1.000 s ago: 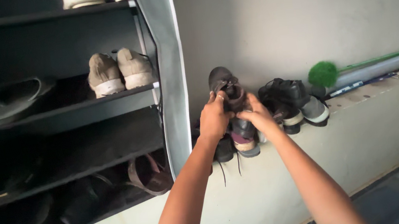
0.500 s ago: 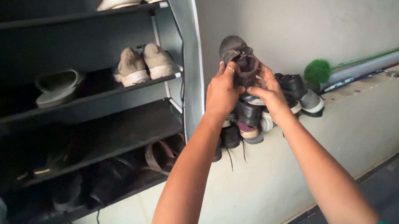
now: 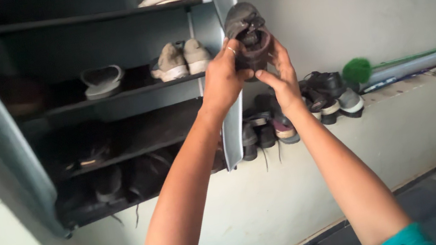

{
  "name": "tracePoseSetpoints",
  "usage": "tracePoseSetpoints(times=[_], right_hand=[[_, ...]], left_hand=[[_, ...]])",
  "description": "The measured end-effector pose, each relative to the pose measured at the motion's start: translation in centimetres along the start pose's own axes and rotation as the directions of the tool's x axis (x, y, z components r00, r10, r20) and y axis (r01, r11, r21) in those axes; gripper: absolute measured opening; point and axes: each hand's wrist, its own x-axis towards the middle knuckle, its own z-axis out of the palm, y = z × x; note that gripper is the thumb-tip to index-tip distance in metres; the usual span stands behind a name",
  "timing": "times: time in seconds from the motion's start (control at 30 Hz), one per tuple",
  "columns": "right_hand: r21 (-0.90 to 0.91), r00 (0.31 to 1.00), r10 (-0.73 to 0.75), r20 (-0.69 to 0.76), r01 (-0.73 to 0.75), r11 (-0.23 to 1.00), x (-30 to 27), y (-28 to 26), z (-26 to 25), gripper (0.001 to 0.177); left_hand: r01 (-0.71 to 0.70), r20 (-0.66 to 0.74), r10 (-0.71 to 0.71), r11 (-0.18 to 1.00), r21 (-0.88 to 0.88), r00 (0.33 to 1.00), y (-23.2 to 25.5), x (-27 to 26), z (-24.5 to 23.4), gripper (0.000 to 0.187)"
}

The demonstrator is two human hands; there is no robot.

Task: The person picks up various shoes and sandals from a pile on the floor and places them onto the shelves of a gray shoe rack. They handle sneakers, sandals, and flip-flops one at a time, arranging them on different levels of the rack.

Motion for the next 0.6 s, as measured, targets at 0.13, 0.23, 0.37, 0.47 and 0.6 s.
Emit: tracePoseSetpoints(times=[0.13,0.23,0.37,0.47,0.6], right_hand=[[0.047,0.998,-0.046,0.034,0.044,0.998,1.1,-1.1,3.8,0.083],[0.084,0.996,-0.068,0.051,0.063,0.994,1.9,-1.8,7.0,0.083],[0.133,0.994,-0.064,0.088,0.052,0.99,3.0,-3.4,11.6,0.083],[0.156,0.994,-0.044,0.096,0.028,0.987,3.7,-4.9,15.2,0.083],[0.236,0.99,-0.027,0.136,-0.006,0.972,4.2,-6.4,19.4,0.085]], left_hand=[[-0.045,-0.039,0.046,0.998,0.036,0.998,1.1,0.2,-4.7,0.059],[-0.014,-0.04,0.016,0.999,0.047,0.999,2.1,0.0,-8.5,0.056],[-0.033,-0.084,0.044,0.991,0.128,0.995,3.2,-0.2,-13.3,0.056],[-0.043,-0.089,0.057,0.988,0.15,0.994,3.6,-0.4,-16.7,0.055],[-0.112,-0.119,0.141,0.969,0.222,0.983,3.8,-0.5,-20.7,0.056]])
